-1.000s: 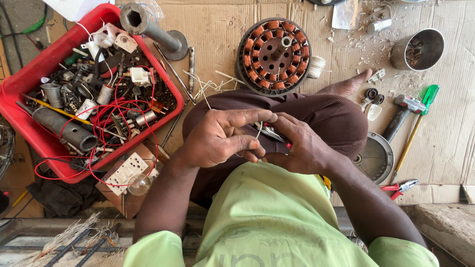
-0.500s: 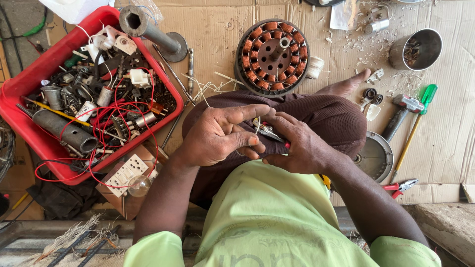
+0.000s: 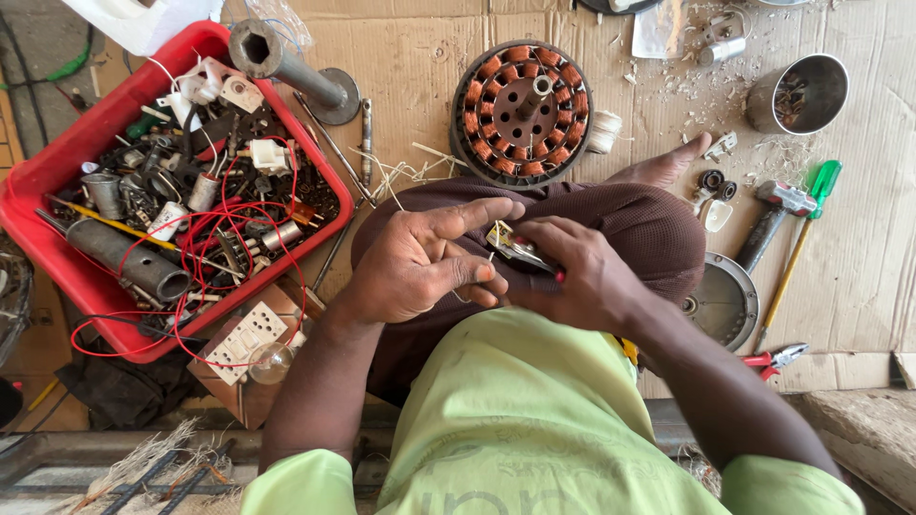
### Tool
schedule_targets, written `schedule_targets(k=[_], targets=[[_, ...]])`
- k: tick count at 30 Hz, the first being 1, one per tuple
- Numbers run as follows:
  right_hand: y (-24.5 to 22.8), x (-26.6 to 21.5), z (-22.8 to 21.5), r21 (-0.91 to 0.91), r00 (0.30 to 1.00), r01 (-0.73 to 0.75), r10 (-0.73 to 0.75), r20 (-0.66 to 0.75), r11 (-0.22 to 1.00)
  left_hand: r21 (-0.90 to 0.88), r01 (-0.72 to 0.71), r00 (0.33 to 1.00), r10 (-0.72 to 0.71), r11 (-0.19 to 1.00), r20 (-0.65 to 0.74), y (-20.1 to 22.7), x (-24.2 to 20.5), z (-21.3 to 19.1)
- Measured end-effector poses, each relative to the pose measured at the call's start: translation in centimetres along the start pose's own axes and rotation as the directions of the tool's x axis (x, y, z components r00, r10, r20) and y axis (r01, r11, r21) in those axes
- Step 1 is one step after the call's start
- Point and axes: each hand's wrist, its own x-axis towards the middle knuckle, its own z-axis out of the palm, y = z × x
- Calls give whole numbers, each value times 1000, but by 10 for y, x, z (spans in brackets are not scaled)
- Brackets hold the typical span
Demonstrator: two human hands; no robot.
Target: The person sits on the floor and works on a circular electrical motor stator. They use pliers to strip insulation from white wires and insert the wire ends into the copper coil slots of the stator. The person repeatedly cuts, strips, and inserts wires into the stator assembly.
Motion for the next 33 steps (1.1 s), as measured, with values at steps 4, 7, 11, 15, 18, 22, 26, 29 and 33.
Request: schedule_targets(k=[4,7,11,15,18,22,26,29,33], targets=[[-1,-32,-35,-47,999,-32,33,28,998,178,-133,990,122,975,75,5,-3,-1],[12,-68,-44,-194,971,-234,218,-101,953,357,-279,960,267,891,85,2,-5,-2],[31,-94,-15,-369,922,-383,329,-203,847,317,-262,956,291,912,-47,-12,1,5],[38,-92,-15,-560,955,-294,263,-136,775,226,-244,961,267,943,-77,-20,9,14],[37,-88,-40,-287,971,-158,96,-217,945,356,-131,976,184,925,-118,-22,11,16],[17,-68,-35,472,948,-138,254,-192,871,481,52,995,-4,875,-100,-38,17,31],[13,-41,-4,541,989,10,72,-129,841,515,83,996,-62,853,-58,-55,16,31],[22,-39,9,716,993,-18,95,-69,698,480,65,996,-25,875,-89,-63,14,28],[29,-40,19,908,966,-148,254,48,391,423,12,984,66,906,-168,-67,15,33]])
